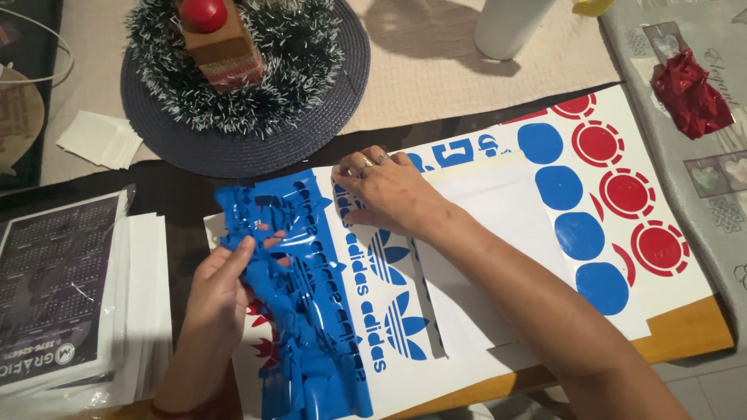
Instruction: Peeling excess vinyl from a sticker sheet and organizing the finished labels
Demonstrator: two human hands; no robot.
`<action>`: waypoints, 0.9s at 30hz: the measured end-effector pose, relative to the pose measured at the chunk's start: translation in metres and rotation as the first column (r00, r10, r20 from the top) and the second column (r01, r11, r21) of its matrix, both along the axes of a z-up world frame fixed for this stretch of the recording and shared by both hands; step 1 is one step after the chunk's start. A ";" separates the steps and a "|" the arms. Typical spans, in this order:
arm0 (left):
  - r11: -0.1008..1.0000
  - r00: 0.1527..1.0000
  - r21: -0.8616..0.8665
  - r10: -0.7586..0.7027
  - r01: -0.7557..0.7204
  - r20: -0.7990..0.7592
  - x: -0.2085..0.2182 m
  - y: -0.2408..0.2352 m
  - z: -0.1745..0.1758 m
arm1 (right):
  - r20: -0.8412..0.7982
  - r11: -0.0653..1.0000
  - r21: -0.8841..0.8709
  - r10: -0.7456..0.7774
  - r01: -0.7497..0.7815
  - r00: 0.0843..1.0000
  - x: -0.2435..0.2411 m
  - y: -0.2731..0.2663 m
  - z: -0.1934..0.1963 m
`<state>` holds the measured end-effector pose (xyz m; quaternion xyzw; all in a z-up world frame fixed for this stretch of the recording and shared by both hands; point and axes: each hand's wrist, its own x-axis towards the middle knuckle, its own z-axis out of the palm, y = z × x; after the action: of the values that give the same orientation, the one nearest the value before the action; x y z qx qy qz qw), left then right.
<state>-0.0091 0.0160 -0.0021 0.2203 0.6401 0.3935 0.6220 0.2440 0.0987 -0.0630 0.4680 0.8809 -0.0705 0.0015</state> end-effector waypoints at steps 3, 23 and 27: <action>0.996 0.997 -0.073 0.036 -0.041 -0.069 -0.017 -0.002 -0.019 | -0.007 1.000 -0.013 -0.002 0.001 1.000 0.000 0.000 0.003; 0.988 0.992 -0.136 0.062 -0.077 -0.108 -0.030 -0.032 0.011 | -0.011 1.000 -0.018 -0.001 0.001 1.000 0.001 0.000 0.002; 0.991 0.994 -0.087 0.094 -0.099 -0.056 -0.032 -0.030 0.016 | -0.020 1.000 -0.020 -0.008 0.007 1.000 0.001 -0.001 0.005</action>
<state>-0.0408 -0.0140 0.0135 0.1709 0.6829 0.3882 0.5947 0.2451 0.0974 -0.0584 0.4706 0.8783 -0.0839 -0.0030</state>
